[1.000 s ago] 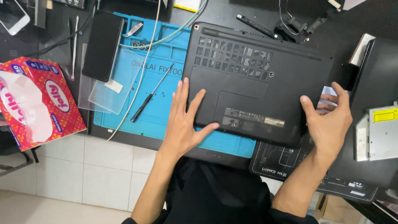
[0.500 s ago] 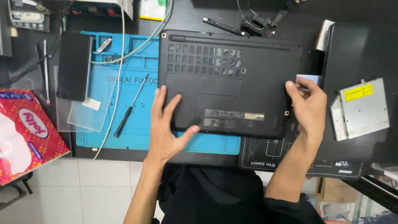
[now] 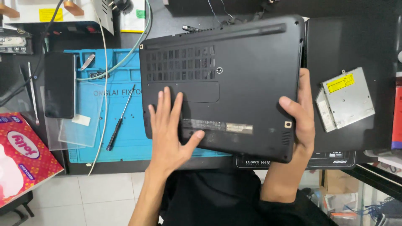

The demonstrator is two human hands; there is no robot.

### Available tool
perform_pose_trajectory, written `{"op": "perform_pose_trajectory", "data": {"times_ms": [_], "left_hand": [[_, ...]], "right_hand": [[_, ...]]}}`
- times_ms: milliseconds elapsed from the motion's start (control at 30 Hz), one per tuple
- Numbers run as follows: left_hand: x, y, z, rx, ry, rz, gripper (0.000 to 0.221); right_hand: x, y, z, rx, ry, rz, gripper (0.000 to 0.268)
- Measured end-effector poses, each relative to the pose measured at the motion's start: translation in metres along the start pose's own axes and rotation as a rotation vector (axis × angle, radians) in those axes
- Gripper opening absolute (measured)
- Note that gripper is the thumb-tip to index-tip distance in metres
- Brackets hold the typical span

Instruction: The person uses a screwdriver to remove screws from the bottom panel of a black laptop. They then flip the laptop over and remove the optical drive from the side slot, placing it on the workbench.

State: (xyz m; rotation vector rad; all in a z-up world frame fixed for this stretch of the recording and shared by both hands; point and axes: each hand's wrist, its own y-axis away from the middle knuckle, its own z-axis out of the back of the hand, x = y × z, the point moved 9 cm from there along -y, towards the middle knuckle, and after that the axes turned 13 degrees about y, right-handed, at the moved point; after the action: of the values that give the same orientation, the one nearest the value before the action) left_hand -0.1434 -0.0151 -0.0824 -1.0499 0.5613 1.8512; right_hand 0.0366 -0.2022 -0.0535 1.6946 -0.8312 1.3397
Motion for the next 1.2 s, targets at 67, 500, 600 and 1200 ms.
{"op": "perform_pose_trajectory", "data": {"times_ms": [67,500,600,1200], "left_hand": [[-0.026,-0.004,-0.001,0.040,0.065,-0.032,0.094],[-0.139,-0.037,0.105,0.228,0.378,-0.062,0.098],[-0.152,-0.044,0.129,0.285,0.278,-0.057,0.104],[0.024,0.027,0.261,-0.033,0.113,0.236,0.060]], "right_hand": [[0.038,0.024,-0.032,0.020,0.006,0.123,0.045],[0.086,0.076,-0.153,0.451,-0.067,0.181,0.117],[0.098,0.093,-0.180,0.518,0.070,0.284,0.115],[-0.044,0.021,-0.211,0.430,0.180,0.259,0.091]]}}
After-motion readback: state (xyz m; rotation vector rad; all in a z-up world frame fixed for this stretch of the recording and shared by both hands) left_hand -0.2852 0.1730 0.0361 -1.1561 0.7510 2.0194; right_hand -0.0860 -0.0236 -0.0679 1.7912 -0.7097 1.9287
